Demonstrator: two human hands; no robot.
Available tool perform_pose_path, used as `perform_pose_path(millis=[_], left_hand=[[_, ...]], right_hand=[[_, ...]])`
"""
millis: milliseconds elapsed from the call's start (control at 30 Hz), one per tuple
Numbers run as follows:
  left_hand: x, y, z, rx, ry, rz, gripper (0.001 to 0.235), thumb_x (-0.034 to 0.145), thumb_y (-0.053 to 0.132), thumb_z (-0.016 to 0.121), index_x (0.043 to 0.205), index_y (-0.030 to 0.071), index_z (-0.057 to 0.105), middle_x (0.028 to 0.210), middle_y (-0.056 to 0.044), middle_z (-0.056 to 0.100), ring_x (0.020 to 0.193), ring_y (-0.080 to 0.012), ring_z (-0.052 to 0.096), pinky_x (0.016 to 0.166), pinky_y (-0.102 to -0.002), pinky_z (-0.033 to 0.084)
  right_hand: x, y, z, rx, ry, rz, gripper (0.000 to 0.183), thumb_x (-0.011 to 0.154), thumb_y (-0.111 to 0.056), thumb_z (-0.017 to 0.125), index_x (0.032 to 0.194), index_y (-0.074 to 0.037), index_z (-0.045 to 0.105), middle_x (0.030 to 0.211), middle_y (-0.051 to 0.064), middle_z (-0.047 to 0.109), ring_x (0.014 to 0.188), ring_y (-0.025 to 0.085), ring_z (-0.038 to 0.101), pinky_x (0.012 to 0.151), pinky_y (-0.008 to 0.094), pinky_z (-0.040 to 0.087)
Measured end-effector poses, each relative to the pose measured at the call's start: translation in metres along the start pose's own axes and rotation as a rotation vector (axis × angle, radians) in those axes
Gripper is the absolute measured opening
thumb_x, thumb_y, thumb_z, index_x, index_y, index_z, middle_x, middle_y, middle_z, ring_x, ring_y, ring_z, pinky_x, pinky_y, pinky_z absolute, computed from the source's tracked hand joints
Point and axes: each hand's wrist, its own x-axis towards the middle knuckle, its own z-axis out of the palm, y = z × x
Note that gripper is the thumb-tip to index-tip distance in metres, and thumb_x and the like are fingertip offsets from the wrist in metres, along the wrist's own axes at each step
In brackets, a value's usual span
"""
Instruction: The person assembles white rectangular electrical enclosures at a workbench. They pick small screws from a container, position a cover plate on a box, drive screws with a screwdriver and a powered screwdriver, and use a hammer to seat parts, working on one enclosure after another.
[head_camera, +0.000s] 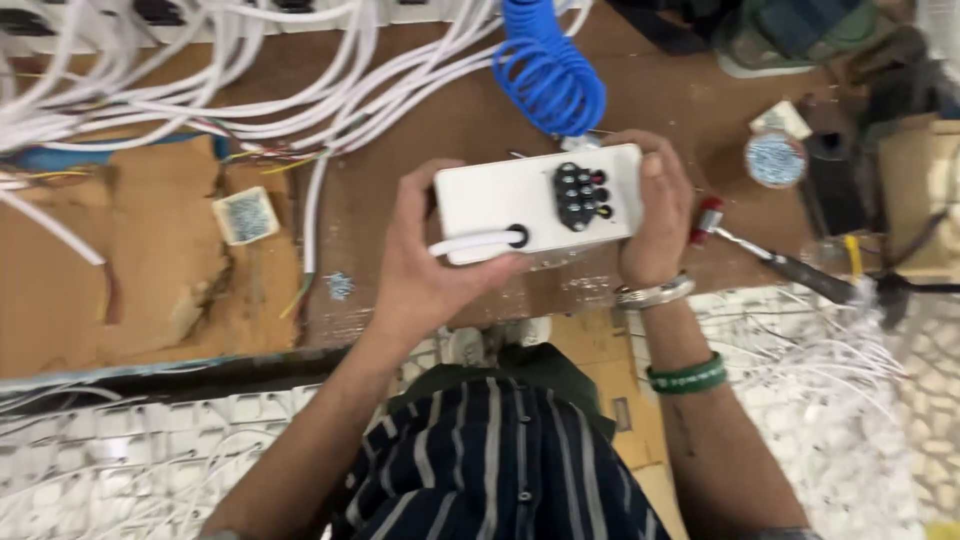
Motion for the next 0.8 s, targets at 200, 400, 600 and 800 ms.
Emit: perform_pose_path(millis=[200,400,600,800], left_hand=[[0.013,0.009,-0.015,0.216,-0.121,-0.038,0.093,0.073,0.038,0.093,0.144,0.002,0.045,0.134,-0.015,0.059,0.126,-0.0254,0.063,0.109,-0.04,0.054],[0.025,0.004,-0.021,0.526,-0.194,0.097,0.095,0.065,0.047,0.096,0.136,0.003,0.05,0.121,-0.015,0.064,0.106,-0.0261,0.071,0.095,-0.039,0.059],[0.028,0.01,-0.022,0.494,-0.124,0.209,0.09,0.064,0.045,0.098,0.13,0.004,0.053,0.121,-0.013,0.066,0.106,-0.0266,0.072,0.093,-0.04,0.06],[0.018,0.004,-0.014,0.419,-0.123,0.149,0.092,0.064,0.046,0.097,0.132,0.004,0.051,0.119,-0.013,0.066,0.106,-0.0255,0.072,0.093,-0.039,0.06]], right_hand=[[0.0,0.006,-0.007,0.009,0.016,-0.026,0.054,0.11,-0.046,0.042,0.117,0.003,0.063,0.107,0.009,0.067,0.096,0.014,0.063,0.086,0.029,0.052],[0.0,0.004,0.002,0.044,0.027,-0.03,0.057,0.109,-0.048,0.041,0.116,0.004,0.064,0.104,0.008,0.068,0.092,0.014,0.063,0.083,0.028,0.051],[-0.002,-0.02,-0.005,-0.079,-0.036,0.004,0.047,0.111,-0.039,0.047,0.122,0.003,0.063,0.108,0.005,0.067,0.098,0.012,0.061,0.087,0.025,0.05],[-0.008,-0.045,-0.006,-0.409,-0.183,-0.05,0.043,0.105,-0.025,0.061,0.137,0.002,0.056,0.118,0.007,0.063,0.104,0.014,0.059,0.089,0.028,0.051]])
